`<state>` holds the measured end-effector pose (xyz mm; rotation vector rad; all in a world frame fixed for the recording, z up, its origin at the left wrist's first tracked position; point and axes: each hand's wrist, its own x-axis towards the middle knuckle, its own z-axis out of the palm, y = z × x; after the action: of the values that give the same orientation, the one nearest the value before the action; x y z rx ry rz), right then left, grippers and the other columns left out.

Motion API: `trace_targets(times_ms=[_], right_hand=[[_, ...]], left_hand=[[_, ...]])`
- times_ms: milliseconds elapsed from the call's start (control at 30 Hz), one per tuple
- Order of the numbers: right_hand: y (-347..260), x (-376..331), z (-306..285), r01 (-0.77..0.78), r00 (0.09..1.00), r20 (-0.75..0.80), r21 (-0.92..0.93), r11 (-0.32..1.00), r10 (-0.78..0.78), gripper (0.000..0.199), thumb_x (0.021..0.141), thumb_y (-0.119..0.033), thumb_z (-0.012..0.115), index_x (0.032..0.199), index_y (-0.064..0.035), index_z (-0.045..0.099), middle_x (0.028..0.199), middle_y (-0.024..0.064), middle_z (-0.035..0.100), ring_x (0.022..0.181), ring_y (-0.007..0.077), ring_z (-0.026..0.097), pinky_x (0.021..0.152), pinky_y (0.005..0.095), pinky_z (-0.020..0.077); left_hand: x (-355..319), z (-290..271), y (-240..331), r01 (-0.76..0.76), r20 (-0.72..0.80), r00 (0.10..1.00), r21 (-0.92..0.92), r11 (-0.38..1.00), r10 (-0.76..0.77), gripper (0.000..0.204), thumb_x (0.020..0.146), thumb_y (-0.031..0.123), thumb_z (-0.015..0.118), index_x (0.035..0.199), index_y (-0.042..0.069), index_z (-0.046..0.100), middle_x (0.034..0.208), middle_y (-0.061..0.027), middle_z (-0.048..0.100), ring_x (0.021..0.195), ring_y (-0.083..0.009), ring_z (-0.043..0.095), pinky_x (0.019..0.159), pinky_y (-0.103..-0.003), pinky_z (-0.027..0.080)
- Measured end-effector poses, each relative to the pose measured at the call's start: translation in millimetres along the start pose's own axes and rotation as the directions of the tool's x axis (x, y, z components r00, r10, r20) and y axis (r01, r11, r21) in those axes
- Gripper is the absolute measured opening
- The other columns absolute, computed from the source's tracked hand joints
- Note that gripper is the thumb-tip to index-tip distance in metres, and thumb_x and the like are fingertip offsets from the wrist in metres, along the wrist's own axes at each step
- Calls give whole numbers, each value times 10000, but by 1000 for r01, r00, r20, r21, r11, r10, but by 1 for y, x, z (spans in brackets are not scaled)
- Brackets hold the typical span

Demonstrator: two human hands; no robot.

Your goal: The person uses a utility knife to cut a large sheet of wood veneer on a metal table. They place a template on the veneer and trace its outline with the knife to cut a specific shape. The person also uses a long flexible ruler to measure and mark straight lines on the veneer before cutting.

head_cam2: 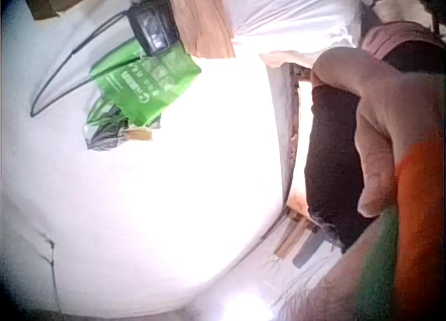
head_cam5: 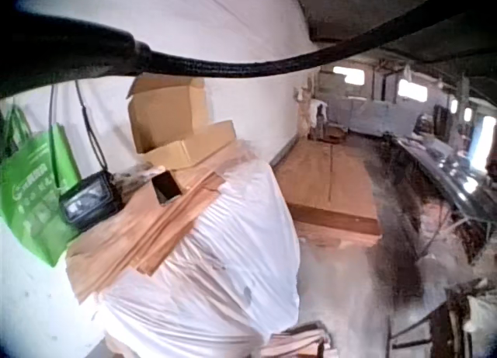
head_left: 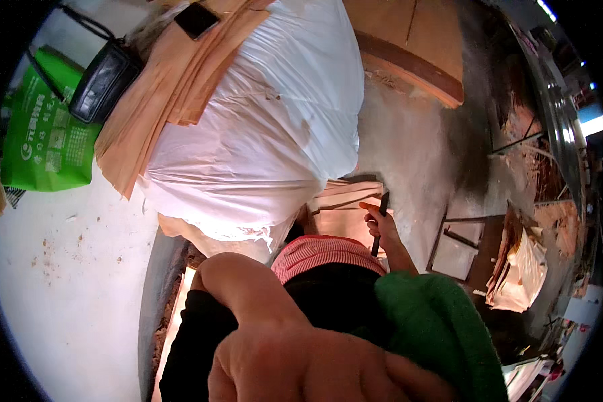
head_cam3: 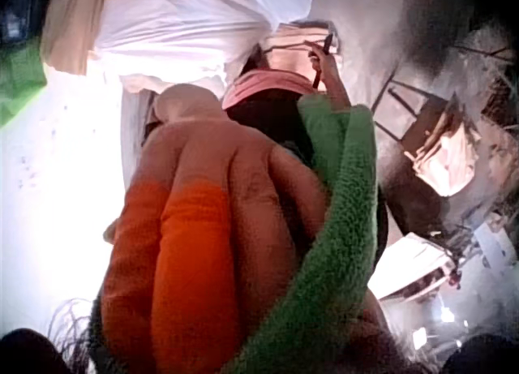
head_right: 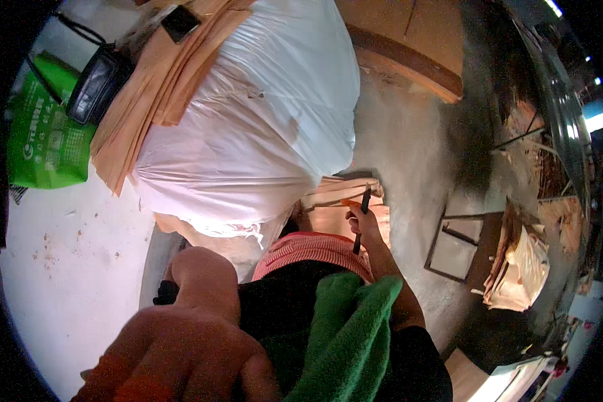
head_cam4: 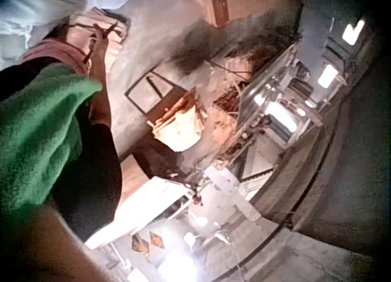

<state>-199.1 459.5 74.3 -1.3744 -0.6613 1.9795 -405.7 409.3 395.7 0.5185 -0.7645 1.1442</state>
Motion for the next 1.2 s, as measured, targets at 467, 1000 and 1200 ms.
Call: trace_targets(times_ms=[467,1000,1200], right_hand=[[26,-45,-97,-50,991,-121,91,995,61,270,834,-205,453,1061,-75,517,623,-23,430,390,35,255,337,191,210],[46,-20,-95,-9,980,-200,-104,994,-13,271,819,-291,460,1032,-156,557,672,-29,410,492,56,314,381,182,292],[21,-35,-68,37,979,-188,-209,977,-78,256,832,-236,435,1014,-109,562,635,-19,465,439,36,323,386,178,273]], left_hand=[[22,-17,-97,51,155,987,-76,996,-39,425,829,301,418,994,-90,416,930,-208,494,830,-318,520,709,-393,424],[48,-27,-114,92,192,978,-36,995,-83,515,831,273,423,1085,-173,375,1041,-318,453,927,-401,503,788,-426,409],[43,-31,-78,202,187,944,321,926,-271,432,820,242,449,1019,-141,447,924,-310,509,831,-385,552,727,-402,443]])
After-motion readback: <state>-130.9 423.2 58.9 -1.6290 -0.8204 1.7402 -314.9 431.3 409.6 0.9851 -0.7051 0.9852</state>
